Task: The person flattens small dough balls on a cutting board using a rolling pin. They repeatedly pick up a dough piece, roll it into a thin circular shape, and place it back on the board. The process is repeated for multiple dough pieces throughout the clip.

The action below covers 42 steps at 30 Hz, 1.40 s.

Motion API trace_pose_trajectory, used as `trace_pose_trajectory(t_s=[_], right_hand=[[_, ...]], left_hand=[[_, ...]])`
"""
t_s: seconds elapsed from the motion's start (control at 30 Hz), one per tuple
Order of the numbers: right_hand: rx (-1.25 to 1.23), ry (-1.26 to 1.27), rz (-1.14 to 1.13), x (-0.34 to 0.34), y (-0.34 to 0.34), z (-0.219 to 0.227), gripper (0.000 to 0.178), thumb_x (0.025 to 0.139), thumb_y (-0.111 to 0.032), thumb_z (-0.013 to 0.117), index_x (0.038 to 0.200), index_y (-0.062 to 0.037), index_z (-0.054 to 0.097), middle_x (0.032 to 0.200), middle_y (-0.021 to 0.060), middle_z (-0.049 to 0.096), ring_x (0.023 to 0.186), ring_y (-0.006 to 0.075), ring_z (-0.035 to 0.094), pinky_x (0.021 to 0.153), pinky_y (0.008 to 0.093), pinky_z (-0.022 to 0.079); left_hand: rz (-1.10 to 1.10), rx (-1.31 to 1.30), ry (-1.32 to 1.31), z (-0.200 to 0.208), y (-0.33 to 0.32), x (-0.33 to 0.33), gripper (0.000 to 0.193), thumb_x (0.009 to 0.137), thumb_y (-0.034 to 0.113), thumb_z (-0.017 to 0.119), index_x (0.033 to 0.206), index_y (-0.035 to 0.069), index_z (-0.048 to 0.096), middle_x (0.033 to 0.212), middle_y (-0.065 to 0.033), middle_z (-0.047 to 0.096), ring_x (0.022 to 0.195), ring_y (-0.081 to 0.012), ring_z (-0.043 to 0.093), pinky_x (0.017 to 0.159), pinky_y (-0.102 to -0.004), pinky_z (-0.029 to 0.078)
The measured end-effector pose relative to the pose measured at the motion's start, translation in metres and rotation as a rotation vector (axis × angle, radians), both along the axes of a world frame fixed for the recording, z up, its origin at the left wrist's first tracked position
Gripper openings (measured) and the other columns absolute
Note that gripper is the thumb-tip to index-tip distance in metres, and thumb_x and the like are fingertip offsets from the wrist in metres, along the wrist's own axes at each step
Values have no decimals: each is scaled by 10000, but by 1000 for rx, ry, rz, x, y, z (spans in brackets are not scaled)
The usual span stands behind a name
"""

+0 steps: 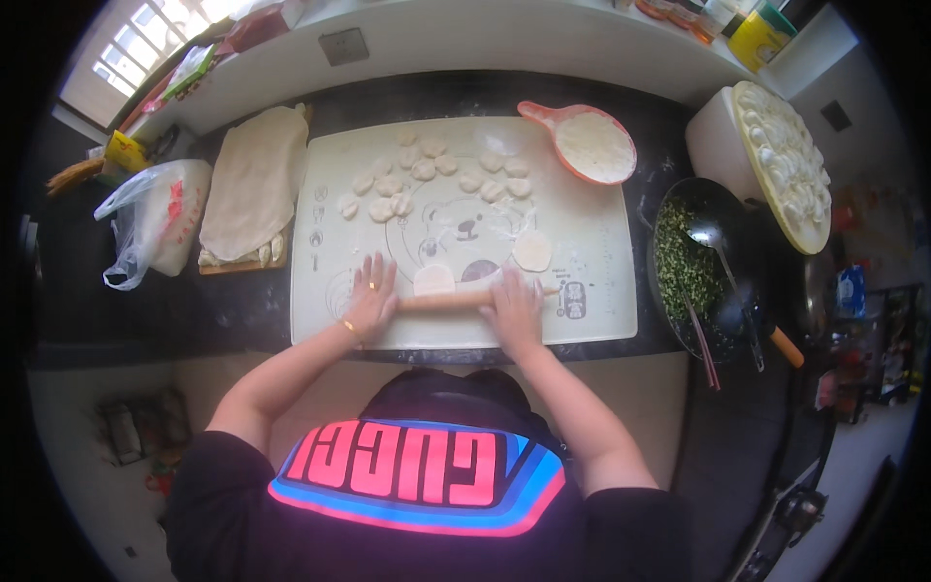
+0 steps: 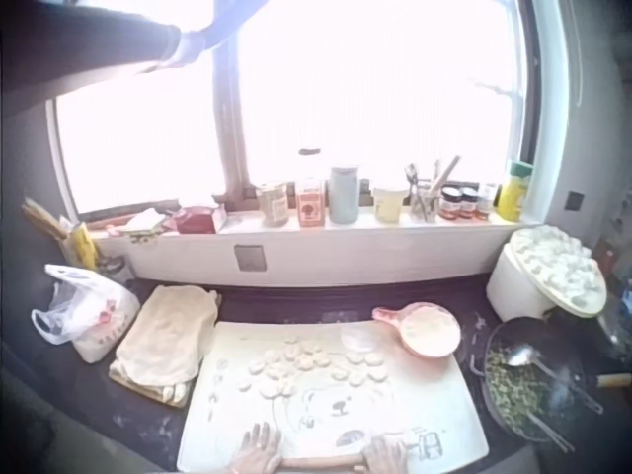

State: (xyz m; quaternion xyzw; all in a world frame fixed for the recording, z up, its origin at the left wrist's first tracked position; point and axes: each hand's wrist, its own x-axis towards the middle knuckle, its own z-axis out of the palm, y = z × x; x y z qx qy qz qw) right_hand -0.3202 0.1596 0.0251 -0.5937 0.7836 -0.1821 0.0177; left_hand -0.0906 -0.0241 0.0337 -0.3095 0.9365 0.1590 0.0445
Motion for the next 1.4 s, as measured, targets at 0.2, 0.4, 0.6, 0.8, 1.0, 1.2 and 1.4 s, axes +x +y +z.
trace_pose_trajectory(t_s=[0.2,0.4,0.6,0.8,1.0,1.2,1.4], right_hand=[[-144,-31,1,7,29,-11,460,666,-182,748,1056,-115,514,1292,111,453,1199,275,436,985,505,297],[-161,-78,24,3,35,-9,448,683,-187,735,1067,-115,516,1251,92,470,1153,268,454,976,479,306],[-143,-74,12,4,36,-13,486,689,-196,728,1109,-111,498,1227,78,489,1140,253,462,970,467,308],[-158,-74,28,4,37,-11,493,691,-190,726,1116,-111,490,1209,67,496,1133,241,467,963,458,309],[-154,-68,38,3,37,-11,498,685,-189,731,1113,-113,488,1205,64,495,1135,235,466,961,451,306],[-156,-109,16,1,34,-8,468,679,-183,734,1084,-110,511,1228,75,488,1142,250,459,961,463,307],[-55,-18,-109,-8,2,1,386,735,-245,698,1050,-83,544,1324,128,441,1267,292,382,1027,514,257]], left_hand=[[42,241,321,10,13,-41,716,779,238,652,1381,46,316,1401,-256,279,1283,-426,300,1050,-443,304],[-41,347,44,12,-7,-105,489,628,225,724,1071,61,594,1048,-171,585,1015,-336,552,880,-398,447],[-234,406,42,8,-17,-114,170,703,216,685,791,71,686,857,-144,657,836,-305,622,758,-390,483],[-61,402,235,4,-22,-110,174,768,202,650,843,48,678,827,-157,665,802,-302,638,745,-362,492],[248,478,233,13,-21,-108,230,802,234,653,876,17,657,820,-152,669,786,-256,646,740,-337,496],[196,464,50,33,-13,-99,324,809,240,646,1022,-2,614,1033,-180,622,958,-275,598,844,-338,460],[119,-28,67,19,9,-43,612,892,318,518,1396,40,308,1489,-189,221,1375,-360,198,1098,-506,169]])
